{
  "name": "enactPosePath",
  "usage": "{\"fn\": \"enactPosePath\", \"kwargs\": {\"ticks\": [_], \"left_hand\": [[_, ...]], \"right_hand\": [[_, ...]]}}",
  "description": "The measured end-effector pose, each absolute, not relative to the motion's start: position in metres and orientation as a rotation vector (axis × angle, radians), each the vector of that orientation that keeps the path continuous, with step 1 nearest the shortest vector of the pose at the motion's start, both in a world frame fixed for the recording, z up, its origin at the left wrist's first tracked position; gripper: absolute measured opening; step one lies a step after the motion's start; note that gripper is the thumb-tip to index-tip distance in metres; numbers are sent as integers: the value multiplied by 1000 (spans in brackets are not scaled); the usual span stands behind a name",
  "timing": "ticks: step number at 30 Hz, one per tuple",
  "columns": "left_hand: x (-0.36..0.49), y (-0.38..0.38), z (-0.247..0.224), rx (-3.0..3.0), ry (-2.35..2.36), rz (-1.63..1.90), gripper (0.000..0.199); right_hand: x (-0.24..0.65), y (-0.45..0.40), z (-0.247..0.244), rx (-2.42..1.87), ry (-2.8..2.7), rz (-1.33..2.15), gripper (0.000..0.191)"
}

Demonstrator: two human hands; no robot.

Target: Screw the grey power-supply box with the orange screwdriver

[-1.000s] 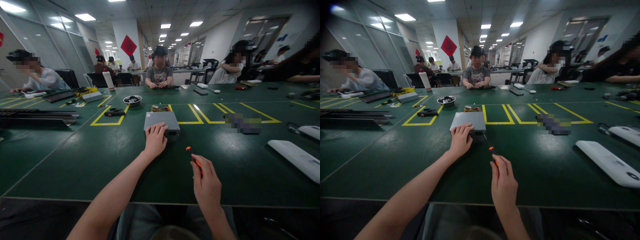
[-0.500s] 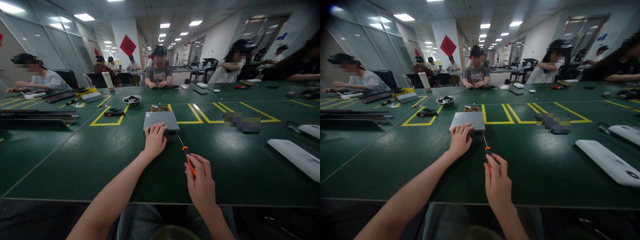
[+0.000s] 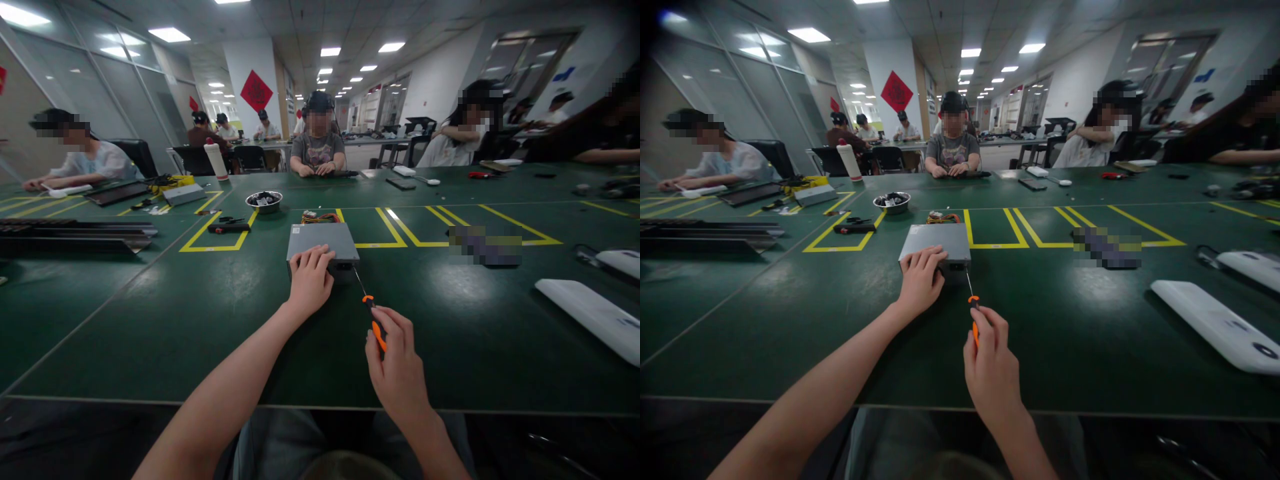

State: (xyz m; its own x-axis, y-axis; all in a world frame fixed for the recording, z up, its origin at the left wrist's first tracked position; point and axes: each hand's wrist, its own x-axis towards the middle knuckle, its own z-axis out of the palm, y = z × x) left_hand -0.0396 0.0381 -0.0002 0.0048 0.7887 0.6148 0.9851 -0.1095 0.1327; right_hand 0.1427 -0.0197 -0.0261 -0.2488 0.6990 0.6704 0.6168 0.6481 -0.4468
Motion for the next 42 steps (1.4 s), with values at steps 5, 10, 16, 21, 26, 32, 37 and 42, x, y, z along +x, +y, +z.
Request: {"fn": "enactPosePath", "kwargs": {"ticks": [5, 10, 16, 21, 26, 32, 37, 42], "left_hand": [[-41, 38, -1, -1950, -1829, -821, 36], [-41, 38, -2, -1946, -1827, -832, 37], [-40, 38, -1, -1950, -1834, -825, 37], [-40, 38, -2, -1951, -1834, -826, 37], [-40, 38, -2, -1947, -1837, -825, 37], [-40, 37, -1, -1951, -1825, -835, 37], [-39, 37, 0, -1957, -1838, -830, 39], [-39, 37, 0, -1956, -1829, -825, 38]], "right_hand": [[148, -19, -28, -1134, -1880, 134, 25], [148, -16, -26, -1175, -1858, 221, 27], [141, -17, -25, -1053, -1874, 127, 34], [146, -19, -30, -1051, -1897, 39, 22], [152, -17, -30, -1178, -1863, 148, 25], [145, -12, -28, -1166, -1871, 190, 25], [140, -13, -29, -1125, -1860, 129, 28], [141, -16, -29, -1108, -1918, 114, 27]]}}
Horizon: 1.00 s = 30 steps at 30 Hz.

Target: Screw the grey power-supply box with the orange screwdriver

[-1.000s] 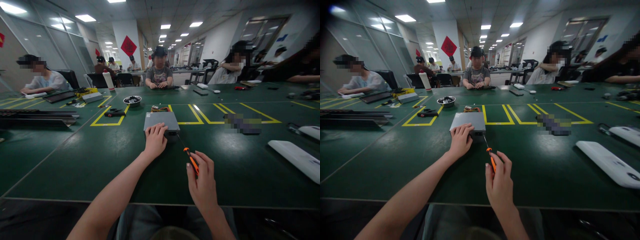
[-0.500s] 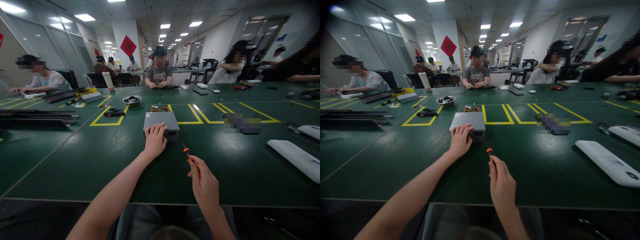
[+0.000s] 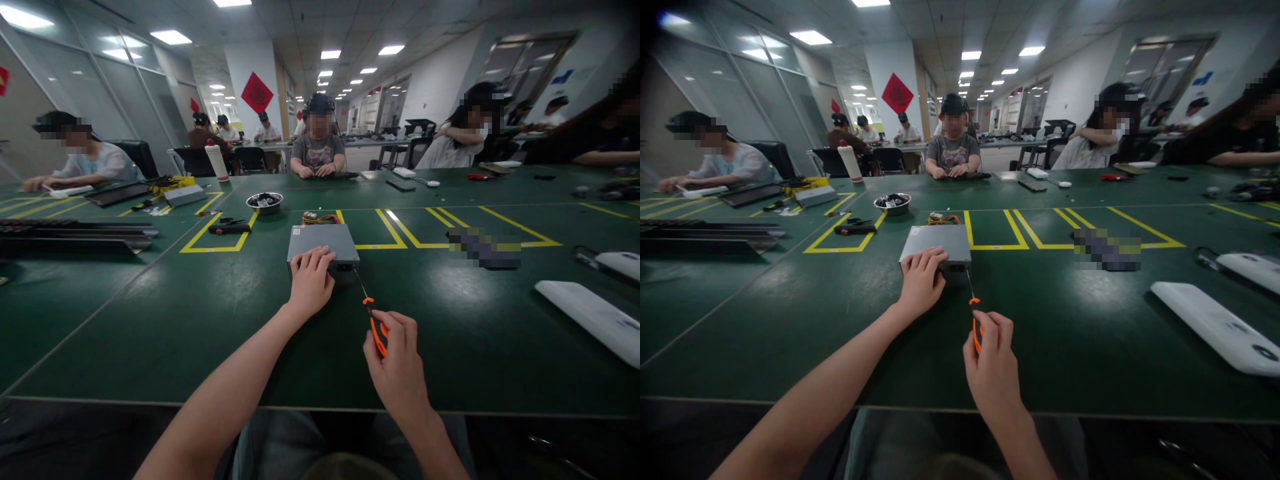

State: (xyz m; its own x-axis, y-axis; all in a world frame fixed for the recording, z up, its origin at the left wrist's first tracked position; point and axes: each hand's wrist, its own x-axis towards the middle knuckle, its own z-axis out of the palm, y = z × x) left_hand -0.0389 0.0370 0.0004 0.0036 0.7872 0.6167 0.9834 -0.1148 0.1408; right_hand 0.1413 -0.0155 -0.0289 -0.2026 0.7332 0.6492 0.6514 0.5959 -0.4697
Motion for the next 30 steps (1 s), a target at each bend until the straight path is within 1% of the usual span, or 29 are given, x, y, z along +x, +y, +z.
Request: {"fn": "enactPosePath", "kwargs": {"ticks": [4, 10, 15, 19, 24, 27, 30], "left_hand": [[-40, 37, 0, -1953, -1822, -825, 37], [-40, 37, -1, -1953, -1830, -813, 36], [-40, 37, -1, -1957, -1830, -808, 36], [-40, 38, -1, -1958, -1819, -816, 36], [-40, 38, -2, -1952, -1828, -801, 38], [-40, 38, -2, -1948, -1826, -805, 37], [-41, 39, -3, -1944, -1822, -813, 36]], "right_hand": [[145, -17, -29, -1115, -1872, 111, 22], [148, -15, -28, -1181, -1880, 172, 27], [146, -15, -26, -1148, -1934, 209, 24], [143, -17, -25, -1110, -1919, 213, 29], [143, -17, -27, -1135, -1837, 263, 25], [146, -16, -28, -1186, -1768, 404, 26], [147, -15, -30, -1223, -1727, 788, 30]]}}
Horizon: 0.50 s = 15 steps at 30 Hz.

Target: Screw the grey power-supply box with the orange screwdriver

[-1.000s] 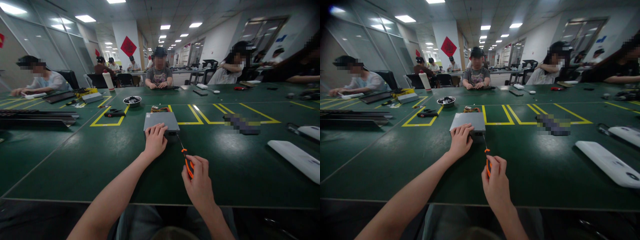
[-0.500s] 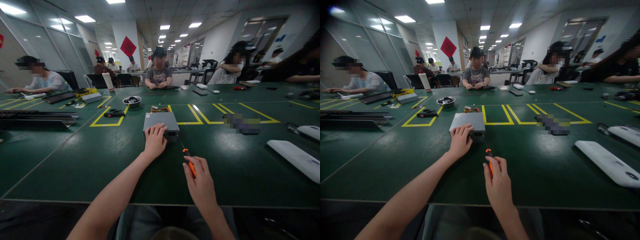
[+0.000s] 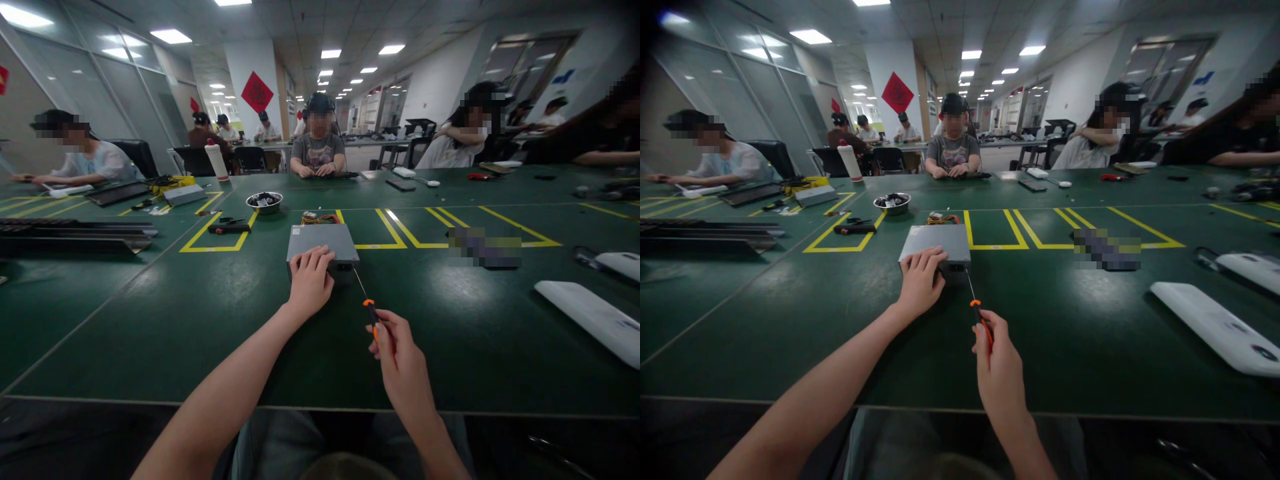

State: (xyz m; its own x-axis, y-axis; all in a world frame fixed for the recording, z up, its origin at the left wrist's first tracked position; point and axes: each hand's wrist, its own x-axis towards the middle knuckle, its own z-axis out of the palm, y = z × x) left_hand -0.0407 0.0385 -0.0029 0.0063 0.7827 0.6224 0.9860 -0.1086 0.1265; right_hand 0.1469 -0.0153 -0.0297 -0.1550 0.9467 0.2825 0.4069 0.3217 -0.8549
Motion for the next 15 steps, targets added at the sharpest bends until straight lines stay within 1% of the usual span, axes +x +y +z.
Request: {"fn": "enactPosePath", "kwargs": {"ticks": [3, 6, 8, 11, 15], "left_hand": [[-41, 38, -3, -1948, -1823, -813, 36], [-42, 37, -2, -1958, -1825, -818, 36], [-42, 37, -1, -1961, -1829, -824, 36], [-41, 36, 0, -1963, -1837, -823, 37], [-41, 36, 0, -1956, -1830, -823, 38]], "right_hand": [[145, -13, -29, -1150, -1537, 1182, 34], [142, -10, -25, -1008, -1186, 1561, 37], [140, -7, -20, -934, -945, 1773, 35], [138, -3, -15, -859, -701, 1894, 28], [136, 2, -14, -803, -537, 1935, 10]]}}
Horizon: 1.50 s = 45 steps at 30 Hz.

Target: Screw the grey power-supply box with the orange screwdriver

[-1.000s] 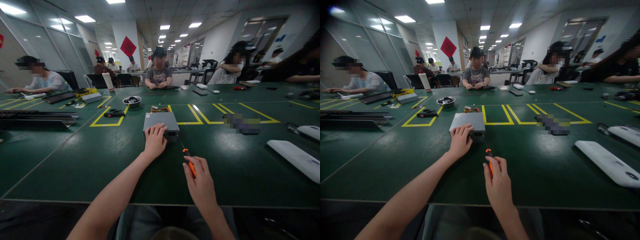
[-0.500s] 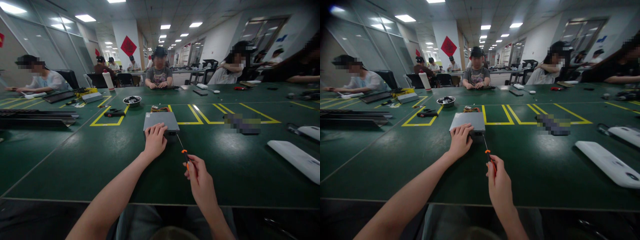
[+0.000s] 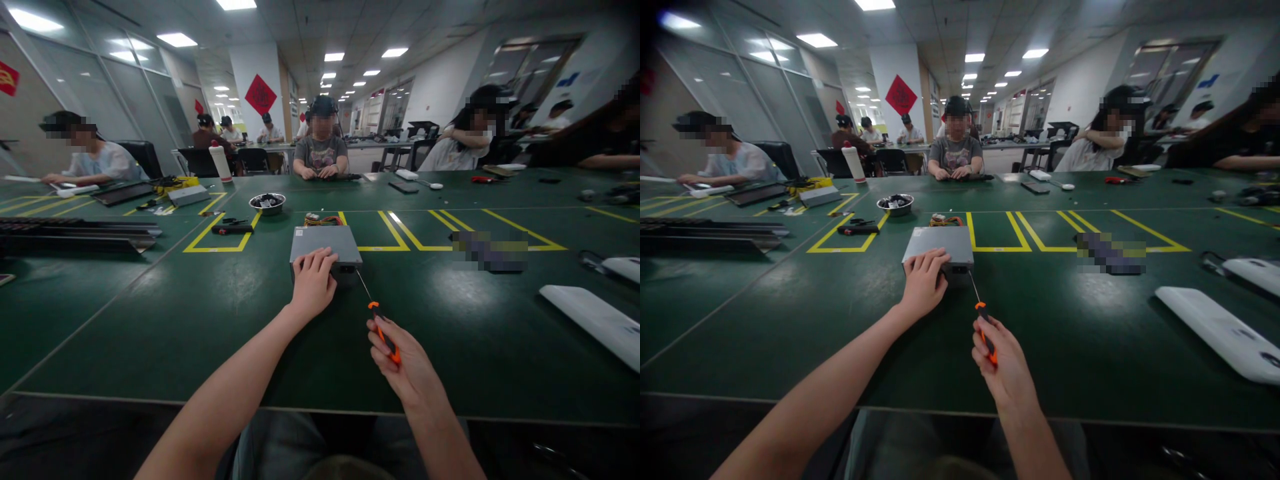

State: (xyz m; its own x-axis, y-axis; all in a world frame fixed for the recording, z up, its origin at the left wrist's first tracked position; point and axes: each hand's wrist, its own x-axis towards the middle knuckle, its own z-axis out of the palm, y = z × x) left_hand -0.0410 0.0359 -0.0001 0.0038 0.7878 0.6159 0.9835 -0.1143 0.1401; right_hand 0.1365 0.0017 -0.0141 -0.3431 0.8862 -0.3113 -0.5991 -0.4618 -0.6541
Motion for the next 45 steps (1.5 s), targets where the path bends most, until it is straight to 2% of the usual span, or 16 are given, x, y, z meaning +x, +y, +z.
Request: {"fn": "enactPosePath", "kwargs": {"ticks": [2, 5, 8, 14, 19, 29, 36, 45], "left_hand": [[-41, 36, 0, -1953, -1827, -822, 37], [-41, 37, -1, -1958, -1824, -813, 37], [-42, 38, -2, -1955, -1818, -823, 37], [-41, 38, -3, -1958, -1813, -832, 37], [-40, 37, -2, -1946, -1816, -820, 39], [-37, 35, 1, -2015, -1735, -695, 40], [-31, 27, 7, -2077, -1705, -552, 41], [-30, 19, 10, -2137, -1640, -395, 49]], "right_hand": [[137, 4, -14, -787, -444, 2003, 2], [137, 6, -11, -756, -330, 2120, 18], [138, 6, -9, -754, -298, 2182, 24], [135, 4, -13, -718, -300, 2178, 21], [132, 1, -13, -771, -314, 2089, 8], [132, 2, -10, -730, -227, 2201, 21], [131, 2, -12, -683, -183, 2144, 9], [132, 3, -8, -691, -145, 2233, 21]]}}
